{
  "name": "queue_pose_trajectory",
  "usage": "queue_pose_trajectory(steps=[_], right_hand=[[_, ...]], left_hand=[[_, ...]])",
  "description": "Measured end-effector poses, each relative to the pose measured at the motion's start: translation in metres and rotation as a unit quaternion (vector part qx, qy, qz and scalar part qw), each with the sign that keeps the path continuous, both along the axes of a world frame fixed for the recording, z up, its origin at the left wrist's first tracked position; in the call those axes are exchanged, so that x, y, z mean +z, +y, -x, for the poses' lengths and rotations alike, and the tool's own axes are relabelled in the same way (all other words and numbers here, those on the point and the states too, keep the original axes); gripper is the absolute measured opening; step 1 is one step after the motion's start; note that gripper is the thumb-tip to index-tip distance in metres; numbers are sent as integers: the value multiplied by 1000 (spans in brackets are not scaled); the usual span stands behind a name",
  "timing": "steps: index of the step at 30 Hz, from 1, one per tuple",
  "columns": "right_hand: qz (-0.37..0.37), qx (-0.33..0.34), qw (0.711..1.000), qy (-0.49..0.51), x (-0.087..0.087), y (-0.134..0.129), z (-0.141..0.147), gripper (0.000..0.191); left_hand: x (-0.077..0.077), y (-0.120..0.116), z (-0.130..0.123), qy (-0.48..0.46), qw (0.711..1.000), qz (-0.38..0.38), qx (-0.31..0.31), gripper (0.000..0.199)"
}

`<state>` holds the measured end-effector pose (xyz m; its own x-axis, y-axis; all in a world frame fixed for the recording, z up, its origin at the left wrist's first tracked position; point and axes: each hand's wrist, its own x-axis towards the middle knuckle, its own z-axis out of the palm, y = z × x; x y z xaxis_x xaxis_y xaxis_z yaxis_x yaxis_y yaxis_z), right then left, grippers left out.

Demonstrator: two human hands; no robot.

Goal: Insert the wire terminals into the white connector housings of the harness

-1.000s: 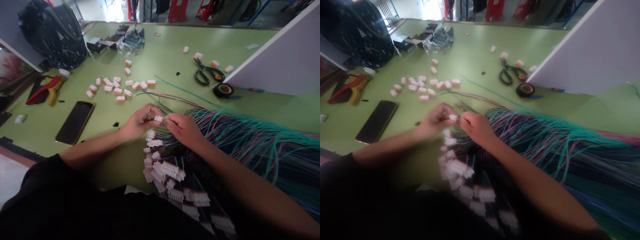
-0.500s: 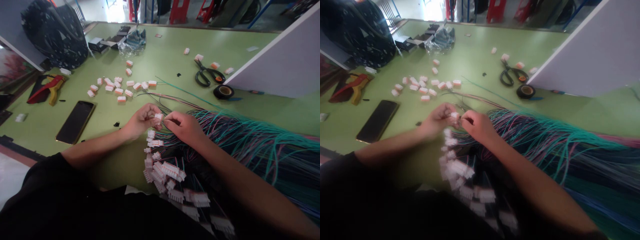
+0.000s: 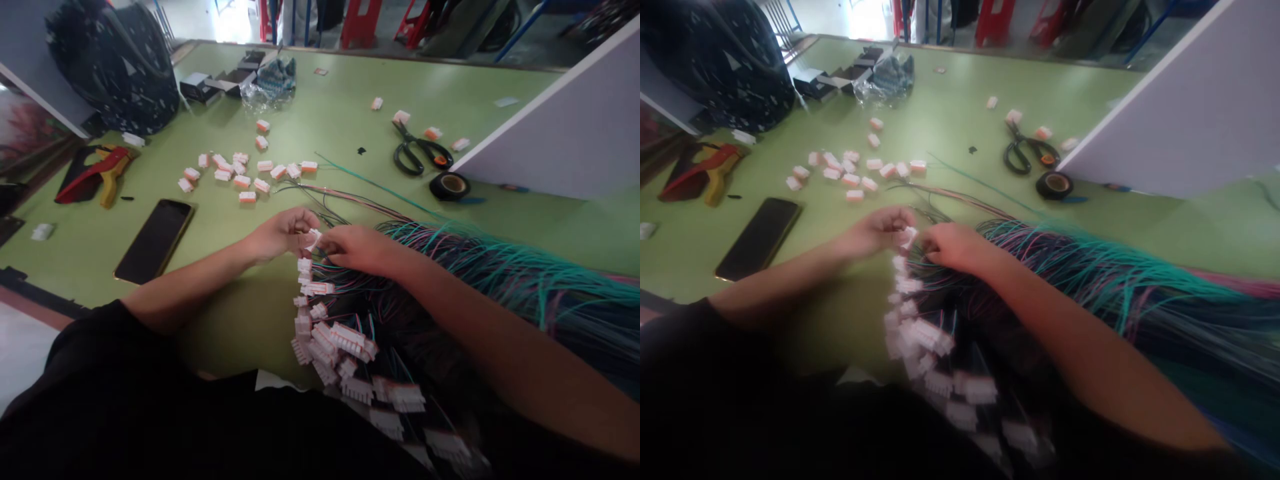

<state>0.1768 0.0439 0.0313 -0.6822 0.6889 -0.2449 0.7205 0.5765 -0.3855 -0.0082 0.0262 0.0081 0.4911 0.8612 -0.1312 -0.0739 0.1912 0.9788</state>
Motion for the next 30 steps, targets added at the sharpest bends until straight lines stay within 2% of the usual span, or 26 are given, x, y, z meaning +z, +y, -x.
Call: queue_pose_trajectory(steps=[4, 6, 9, 11, 13, 15, 19, 22, 26, 30], right_hand=[[-70, 50, 993, -85, 3, -3, 11, 11], [-69, 16, 995, -72, 2, -2, 7, 10], [-39, -131, 988, 69, -4, 1, -6, 7], [17, -222, 951, 214, -6, 0, -14, 9], [76, -254, 910, 320, -6, -5, -18, 18], [90, -240, 901, 349, -2, -13, -17, 20], [-10, -180, 941, 287, 7, -30, -12, 15], [-96, -155, 959, 215, 8, -39, -8, 18], [-200, -177, 956, 121, 1, -46, -4, 22], [-221, -179, 952, 117, -3, -46, -3, 21]], left_hand=[[-6, 1, 1, -10, 1000, 27, -10, 27], [-7, 1, 1, -25, 999, 31, -14, 28], [-7, 1, 0, -61, 997, 46, -9, 33], [-8, 1, 0, -87, 994, 65, -7, 36], [-9, 1, -1, -108, 990, 87, -7, 38], [-11, 1, -2, -123, 987, 107, -2, 38], [-14, 1, -3, -137, 982, 131, 10, 36], [-13, 0, -4, -139, 981, 136, 11, 34], [-11, -2, -6, -142, 982, 122, 18, 33], [-11, -4, -8, -129, 987, 91, 20, 28]])
